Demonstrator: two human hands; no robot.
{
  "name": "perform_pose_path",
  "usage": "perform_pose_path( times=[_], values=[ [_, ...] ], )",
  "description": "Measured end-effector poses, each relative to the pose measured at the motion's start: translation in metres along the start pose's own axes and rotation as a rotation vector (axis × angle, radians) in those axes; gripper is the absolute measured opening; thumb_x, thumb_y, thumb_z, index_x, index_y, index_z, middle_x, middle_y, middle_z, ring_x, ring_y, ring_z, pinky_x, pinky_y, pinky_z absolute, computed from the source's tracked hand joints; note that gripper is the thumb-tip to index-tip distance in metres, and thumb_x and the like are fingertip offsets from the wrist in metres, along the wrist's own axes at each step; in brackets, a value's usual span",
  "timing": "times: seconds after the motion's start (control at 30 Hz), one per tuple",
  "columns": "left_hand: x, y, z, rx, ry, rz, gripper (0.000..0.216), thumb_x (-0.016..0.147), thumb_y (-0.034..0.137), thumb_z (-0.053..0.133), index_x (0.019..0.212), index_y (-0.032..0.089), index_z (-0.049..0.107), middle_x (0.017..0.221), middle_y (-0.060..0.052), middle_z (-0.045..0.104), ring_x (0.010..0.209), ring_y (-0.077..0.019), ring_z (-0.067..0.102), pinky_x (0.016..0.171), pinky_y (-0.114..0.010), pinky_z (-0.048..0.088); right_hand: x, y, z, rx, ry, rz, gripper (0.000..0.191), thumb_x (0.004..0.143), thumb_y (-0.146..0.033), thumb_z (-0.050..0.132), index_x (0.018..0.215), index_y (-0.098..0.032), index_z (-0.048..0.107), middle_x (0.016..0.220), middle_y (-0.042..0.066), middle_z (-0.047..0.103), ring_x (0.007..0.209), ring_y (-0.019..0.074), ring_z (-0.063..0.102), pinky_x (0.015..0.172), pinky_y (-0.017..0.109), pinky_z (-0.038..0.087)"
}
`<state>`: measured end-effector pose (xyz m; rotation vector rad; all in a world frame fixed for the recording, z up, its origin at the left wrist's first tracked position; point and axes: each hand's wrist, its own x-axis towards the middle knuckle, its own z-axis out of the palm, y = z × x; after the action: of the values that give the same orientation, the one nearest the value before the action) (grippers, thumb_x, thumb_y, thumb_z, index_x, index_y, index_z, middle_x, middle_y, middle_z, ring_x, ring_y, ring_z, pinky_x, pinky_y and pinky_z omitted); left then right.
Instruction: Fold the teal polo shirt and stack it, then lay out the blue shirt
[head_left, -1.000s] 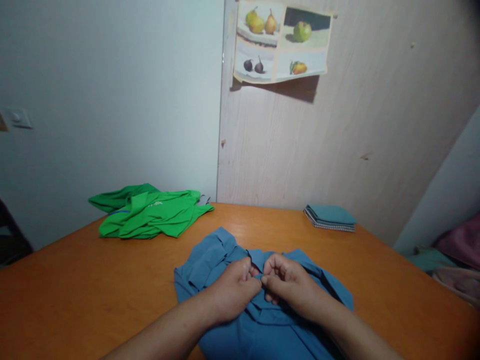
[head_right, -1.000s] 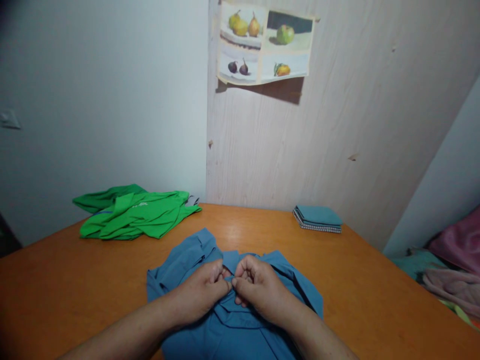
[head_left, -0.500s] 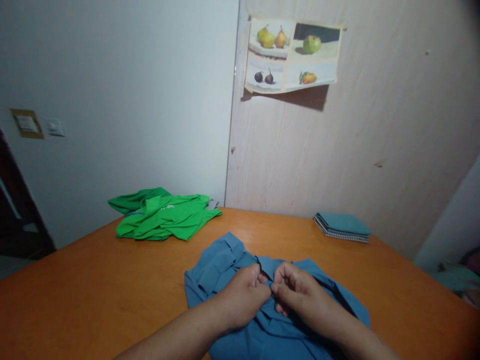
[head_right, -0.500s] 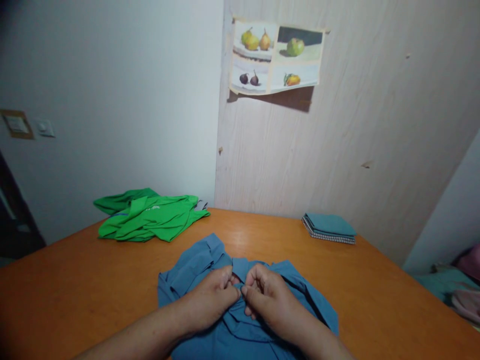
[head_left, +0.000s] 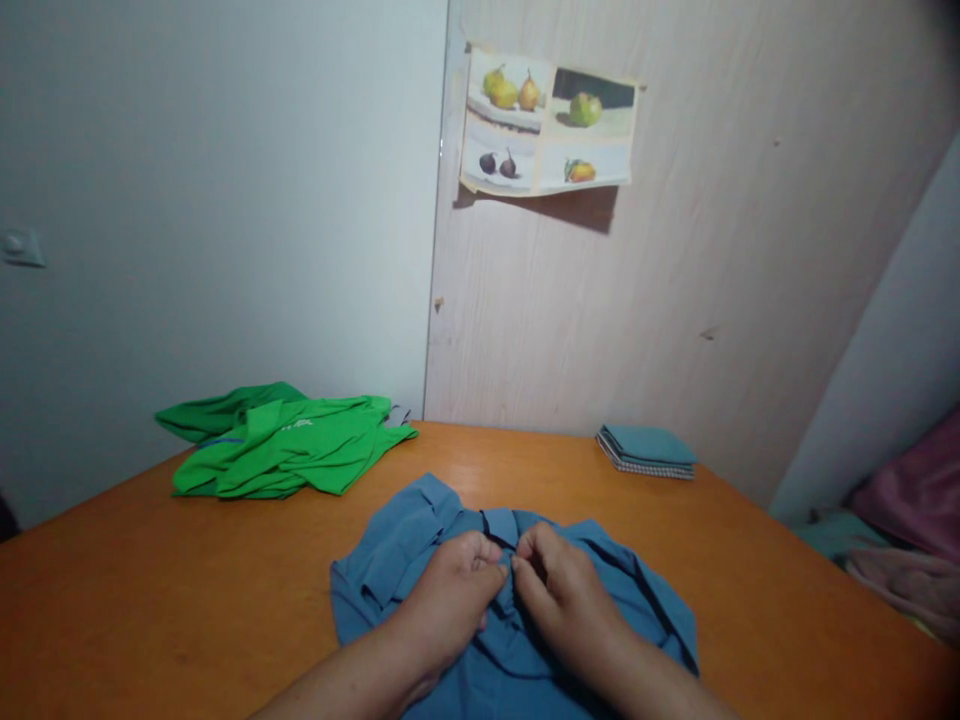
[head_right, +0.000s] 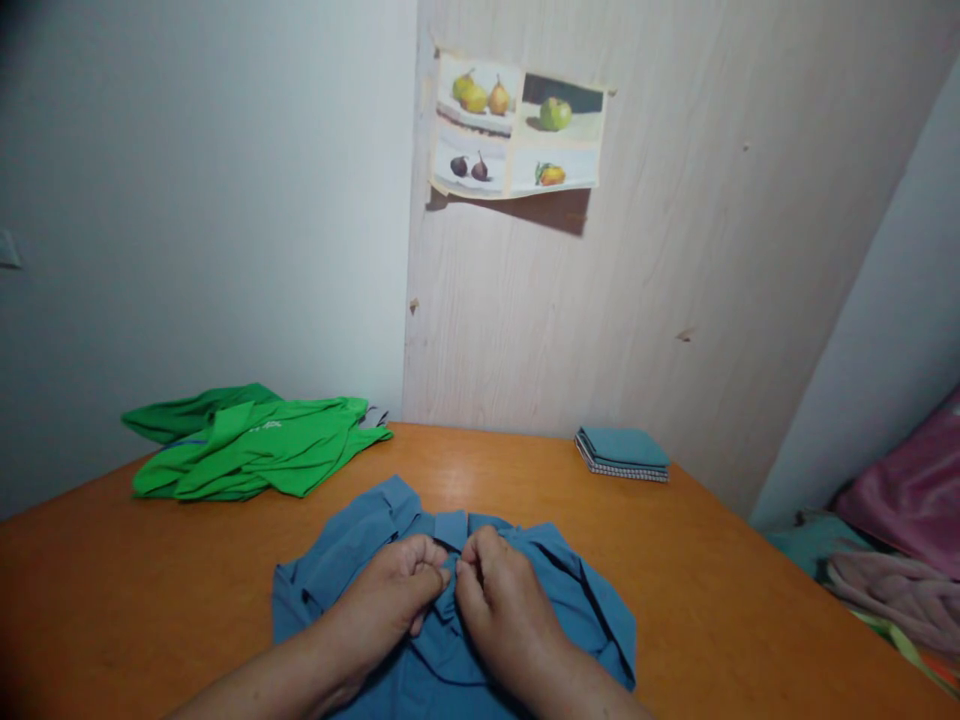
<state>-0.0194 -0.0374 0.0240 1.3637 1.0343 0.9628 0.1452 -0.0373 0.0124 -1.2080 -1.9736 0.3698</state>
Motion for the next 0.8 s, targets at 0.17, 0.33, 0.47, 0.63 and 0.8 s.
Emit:
perform_pose_path(
  times=[0.17, 0.33, 0.47, 0.63, 0.8],
  values=[
    [0.0, -0.006, 0.002, 0.034, -0.037, 0.045, 0.02, 0.079, 0.027, 0.053, 0.093, 0.016, 0.061, 0.069, 0.003, 0.056, 0.057, -0.0117, 0.051, 0.055, -0.023, 0.039, 0.004, 0.004, -0.001, 0.35, -0.047, 0.215, 0.016, 0.09, -0.033, 0.052, 0.078, -0.022, 0.052, 0.062, -0.003, 0.056, 0.057, 0.0134, 0.052, 0.054, 0.025, 0.038],
    [-0.005, -0.006, 0.001, 0.281, -0.097, 0.263, 0.02, 0.089, 0.024, 0.045, 0.082, 0.019, 0.063, 0.078, -0.002, 0.064, 0.073, -0.0168, 0.058, 0.068, -0.027, 0.042, 0.005, 0.007, -0.002, 0.652, -0.145, 0.393, 0.019, 0.087, -0.04, 0.054, 0.08, -0.022, 0.053, 0.057, -0.003, 0.063, 0.052, 0.0135, 0.06, 0.054, 0.025, 0.044],
    [-0.01, -0.007, -0.001, 0.565, -0.07, 0.445, 0.023, 0.091, 0.019, 0.046, 0.086, 0.021, 0.068, 0.09, -0.006, 0.066, 0.088, -0.0215, 0.058, 0.078, -0.03, 0.041, 0.007, 0.012, -0.004, 0.686, -0.152, 0.431, 0.022, 0.084, -0.042, 0.057, 0.08, -0.021, 0.053, 0.055, -0.003, 0.065, 0.05, 0.013, 0.06, 0.054, 0.024, 0.043],
    [-0.014, -0.007, 0.0, 0.679, -0.123, 0.473, 0.024, 0.092, 0.016, 0.045, 0.094, 0.021, 0.068, 0.093, -0.008, 0.064, 0.086, -0.0221, 0.058, 0.075, -0.031, 0.042, 0.008, 0.013, -0.009, 0.68, -0.17, 0.411, 0.025, 0.084, -0.044, 0.062, 0.08, -0.022, 0.051, 0.054, -0.004, 0.064, 0.049, 0.0124, 0.059, 0.053, 0.023, 0.04],
    [-0.019, 0.002, 0.001, 0.728, -0.089, 0.496, 0.022, 0.089, 0.015, 0.05, 0.095, 0.022, 0.07, 0.095, -0.007, 0.061, 0.092, -0.0232, 0.055, 0.078, -0.032, 0.041, 0.008, 0.012, -0.012, 0.675, -0.183, 0.406, 0.026, 0.084, -0.045, 0.062, 0.08, -0.022, 0.051, 0.054, -0.005, 0.062, 0.049, 0.0126, 0.058, 0.053, 0.023, 0.04]
  ],
)
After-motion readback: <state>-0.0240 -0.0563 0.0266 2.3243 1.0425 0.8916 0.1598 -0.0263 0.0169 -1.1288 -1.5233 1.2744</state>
